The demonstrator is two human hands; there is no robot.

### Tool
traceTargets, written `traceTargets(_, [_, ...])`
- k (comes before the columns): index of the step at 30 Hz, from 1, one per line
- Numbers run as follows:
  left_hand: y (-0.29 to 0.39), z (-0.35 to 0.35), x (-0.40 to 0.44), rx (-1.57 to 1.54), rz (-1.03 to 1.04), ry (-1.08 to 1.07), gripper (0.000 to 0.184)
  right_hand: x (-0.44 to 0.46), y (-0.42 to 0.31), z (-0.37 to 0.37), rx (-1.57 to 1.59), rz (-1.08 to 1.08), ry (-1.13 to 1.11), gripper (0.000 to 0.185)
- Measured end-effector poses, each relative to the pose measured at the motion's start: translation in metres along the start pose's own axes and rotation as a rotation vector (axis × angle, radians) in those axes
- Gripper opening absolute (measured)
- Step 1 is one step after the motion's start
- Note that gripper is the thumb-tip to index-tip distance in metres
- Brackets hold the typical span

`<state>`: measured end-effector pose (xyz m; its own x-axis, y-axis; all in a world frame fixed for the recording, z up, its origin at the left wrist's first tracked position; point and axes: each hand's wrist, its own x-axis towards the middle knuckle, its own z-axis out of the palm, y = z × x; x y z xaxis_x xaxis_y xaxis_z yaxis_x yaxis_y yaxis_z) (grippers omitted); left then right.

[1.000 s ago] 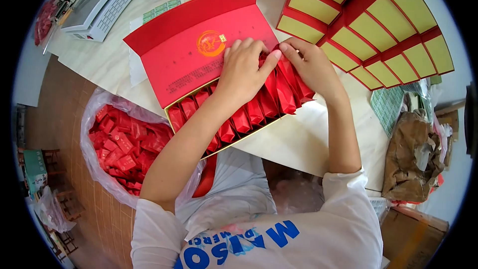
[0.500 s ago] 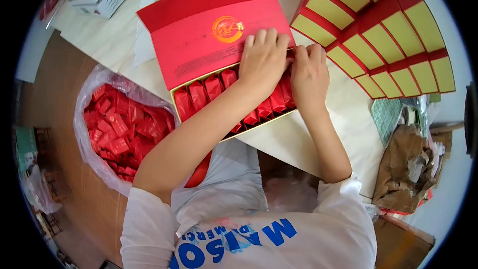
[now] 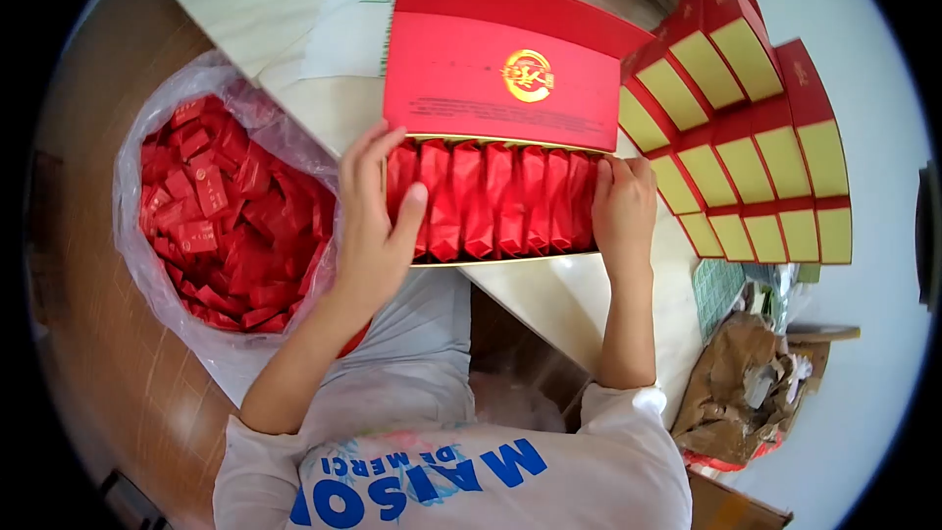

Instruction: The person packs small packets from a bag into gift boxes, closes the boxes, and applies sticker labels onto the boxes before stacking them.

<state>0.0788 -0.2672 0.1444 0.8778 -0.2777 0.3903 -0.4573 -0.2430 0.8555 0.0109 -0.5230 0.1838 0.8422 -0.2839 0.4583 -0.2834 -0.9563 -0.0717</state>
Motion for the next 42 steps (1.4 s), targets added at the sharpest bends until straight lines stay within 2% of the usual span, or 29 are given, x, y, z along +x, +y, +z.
traceTargets(2, [0.01,-0.002,-0.015,-0.058,-0.052,-0.045,0.052,0.0,-0.008,-0.004,-0.017,0.034,-0.053,0.018])
traceTargets(7, [0.015,0.002,-0.037,-0.126,-0.068,-0.049,0.056,-0.003,-0.02,-0.004,-0.116,0.031,-0.065,0.022])
traceTargets(9, [0.022,0.004,-0.048,-0.189,-0.102,-0.063,0.057,-0.003,-0.021,-0.012,0.068,0.005,-0.077,0.025])
traceTargets(10, [0.024,0.004,-0.054,-0.206,-0.094,-0.079,0.057,-0.005,-0.02,-0.017,0.05,0.02,-0.072,0.025])
traceTargets(12, [0.025,0.01,-0.065,-0.268,-0.137,-0.069,0.058,-0.006,-0.016,-0.029,0.364,0.217,-0.131,0.027])
traceTargets(14, [0.022,0.009,-0.072,-0.27,-0.111,-0.11,0.062,-0.015,-0.003,-0.032,0.357,0.289,-0.093,0.026])
traceTargets(16, [0.02,0.008,-0.075,-0.265,-0.094,-0.129,0.062,-0.026,0.004,-0.033,0.147,0.179,0.015,0.025])
traceTargets(18, [0.02,0.007,-0.074,-0.281,-0.075,-0.124,0.062,-0.036,0.0,-0.026,0.147,0.185,-0.008,0.024])
traceTargets(23, [0.017,0.008,-0.075,-0.273,-0.056,-0.139,0.064,-0.037,-0.029,-0.02,-0.209,0.089,-0.037,0.026])
traceTargets(26, [0.014,0.009,-0.078,-0.25,-0.048,-0.147,0.067,-0.037,-0.026,-0.014,-0.201,0.091,0.01,0.026])
traceTargets(28, [0.012,0.004,-0.082,-0.259,-0.05,-0.15,0.065,-0.038,-0.041,-0.023,-0.025,-0.008,0.151,0.025])
traceTargets(30, [0.002,-0.008,-0.083,-0.423,-0.054,-0.088,0.059,-0.042,-0.091,-0.043,0.317,0.048,0.191,0.022])
traceTargets(32, [-0.016,-0.025,-0.088,-0.366,-0.065,0.041,0.047,-0.058,-0.133,-0.045,0.575,-0.112,0.23,0.018])
traceTargets(34, [-0.046,-0.043,-0.104,-0.399,-0.129,0.162,0.044,-0.083,-0.186,-0.035,0.958,-0.249,0.144,0.017])
traceTargets(35, [-0.062,-0.052,-0.113,-0.367,-0.169,0.286,0.039,-0.091,-0.212,-0.025,1.002,-0.342,0.021,0.016])
traceTargets(36, [-0.079,-0.062,-0.124,-0.345,-0.18,0.293,0.039,-0.095,-0.24,-0.013,1.035,-0.433,-0.097,0.017])
traceTargets(37, [-0.095,-0.075,-0.14,-0.401,-0.308,0.378,0.038,-0.097,-0.273,0.01,1.046,-0.485,-0.154,0.019])
traceTargets(38, [-0.105,-0.091,-0.154,-0.457,-0.433,0.466,0.036,-0.104,-0.298,0.043,1.077,-0.503,-0.231,0.026])
traceTargets(40, [-0.112,-0.123,-0.177,-0.335,-0.52,0.612,0.034,-0.124,-0.333,0.114,1.056,-0.424,-0.412,0.039])
traceTargets(42, [-0.117,-0.151,-0.204,-0.352,-0.591,0.695,0.032,-0.133,-0.36,0.157,0.893,-0.482,-0.425,0.052])
